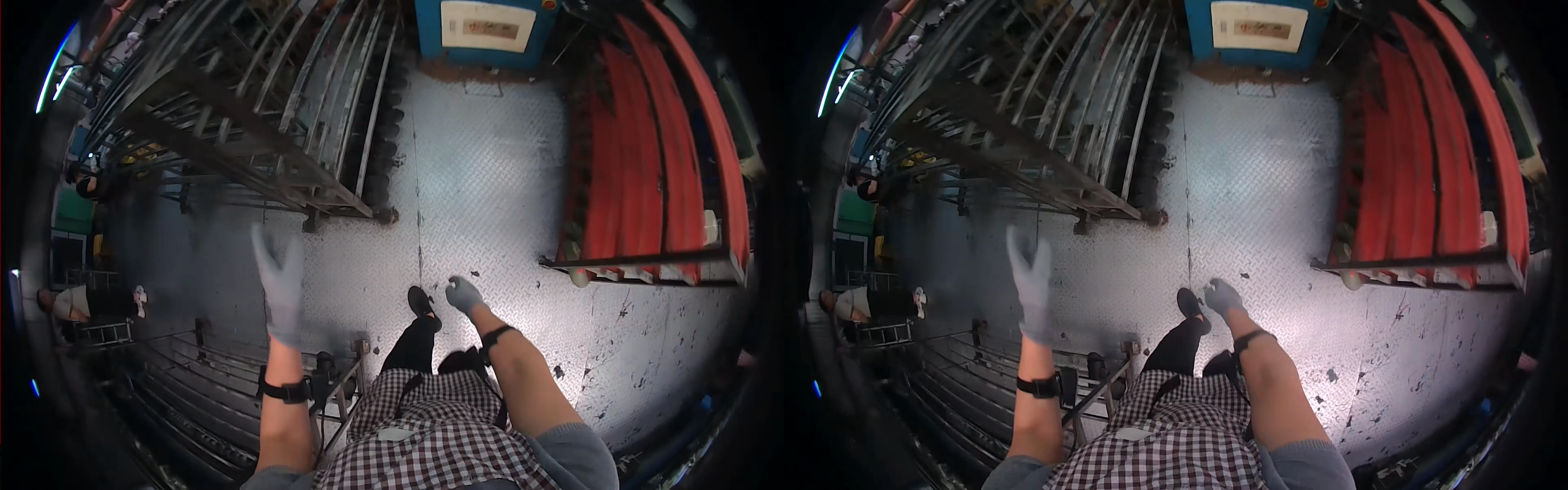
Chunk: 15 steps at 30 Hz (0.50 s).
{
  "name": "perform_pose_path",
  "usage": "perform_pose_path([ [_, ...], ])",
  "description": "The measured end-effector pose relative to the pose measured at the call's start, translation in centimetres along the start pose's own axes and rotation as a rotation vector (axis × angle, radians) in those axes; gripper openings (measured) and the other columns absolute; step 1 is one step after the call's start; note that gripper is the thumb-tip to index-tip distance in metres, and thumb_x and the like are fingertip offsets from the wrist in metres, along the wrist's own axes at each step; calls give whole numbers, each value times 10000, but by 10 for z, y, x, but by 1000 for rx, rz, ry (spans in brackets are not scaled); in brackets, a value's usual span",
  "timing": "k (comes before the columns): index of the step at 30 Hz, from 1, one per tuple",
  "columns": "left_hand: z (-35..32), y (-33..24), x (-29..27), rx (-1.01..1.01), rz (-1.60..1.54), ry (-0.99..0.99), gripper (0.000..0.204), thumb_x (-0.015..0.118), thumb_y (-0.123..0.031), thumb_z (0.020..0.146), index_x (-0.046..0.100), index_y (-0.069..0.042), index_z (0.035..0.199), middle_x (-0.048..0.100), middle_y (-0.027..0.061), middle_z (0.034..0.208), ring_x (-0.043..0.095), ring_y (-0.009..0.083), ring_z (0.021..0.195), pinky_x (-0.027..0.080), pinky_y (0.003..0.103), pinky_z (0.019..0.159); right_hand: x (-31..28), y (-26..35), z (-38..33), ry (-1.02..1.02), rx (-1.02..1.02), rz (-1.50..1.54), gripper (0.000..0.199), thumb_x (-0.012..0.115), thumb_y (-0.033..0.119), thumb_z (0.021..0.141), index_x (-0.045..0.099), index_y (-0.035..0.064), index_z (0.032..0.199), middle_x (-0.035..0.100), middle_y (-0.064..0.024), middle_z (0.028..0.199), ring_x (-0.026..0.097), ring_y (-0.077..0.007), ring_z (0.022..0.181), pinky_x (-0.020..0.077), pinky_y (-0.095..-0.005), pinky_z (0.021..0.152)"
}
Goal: Applying insoles and uppers to a sole-attaching machine in a footwear factory.
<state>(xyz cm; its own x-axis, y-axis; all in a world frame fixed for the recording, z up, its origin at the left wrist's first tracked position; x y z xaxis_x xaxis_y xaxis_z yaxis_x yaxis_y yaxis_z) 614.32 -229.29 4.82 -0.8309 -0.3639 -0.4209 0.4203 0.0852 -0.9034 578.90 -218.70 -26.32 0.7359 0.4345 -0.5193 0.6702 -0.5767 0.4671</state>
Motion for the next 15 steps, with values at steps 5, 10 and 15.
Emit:
perform_pose_path([
  [5,128,-36,45,382,208,-441,742,683,-129,983,275,69,1571,428,198,1550,420,287,1429,280,387,1207,-31,103,123,35,-127,-96,530,487,384,984,519,141,1454,587,-176,1449,525,-342,1378,388,-446,1161],
  [10,216,8,70,269,95,-402,427,647,-8,961,527,96,1357,633,187,1273,614,262,1210,501,402,1070,-30,166,270,92,-307,-241,493,500,385,983,541,127,1400,616,-190,1391,571,-350,1315,421,-475,1112],
  [15,213,-20,87,725,775,-138,237,532,-7,1010,602,88,1215,607,216,1284,643,337,1157,572,431,1017,28,219,422,116,-618,-536,548,550,414,982,496,114,1438,607,-203,1350,653,-355,1162,495,-492,976],
])
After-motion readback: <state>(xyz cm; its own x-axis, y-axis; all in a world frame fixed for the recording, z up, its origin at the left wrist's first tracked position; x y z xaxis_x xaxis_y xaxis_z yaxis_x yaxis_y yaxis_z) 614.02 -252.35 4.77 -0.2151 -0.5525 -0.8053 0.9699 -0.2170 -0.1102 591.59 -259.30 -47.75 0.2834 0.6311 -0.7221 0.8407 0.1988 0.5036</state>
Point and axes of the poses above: each hand's wrist, its own z-axis towards the middle knuckle, its own x-axis out of the palm, y = z × x, the point moved 5 cm from there along z, towards the middle knuckle
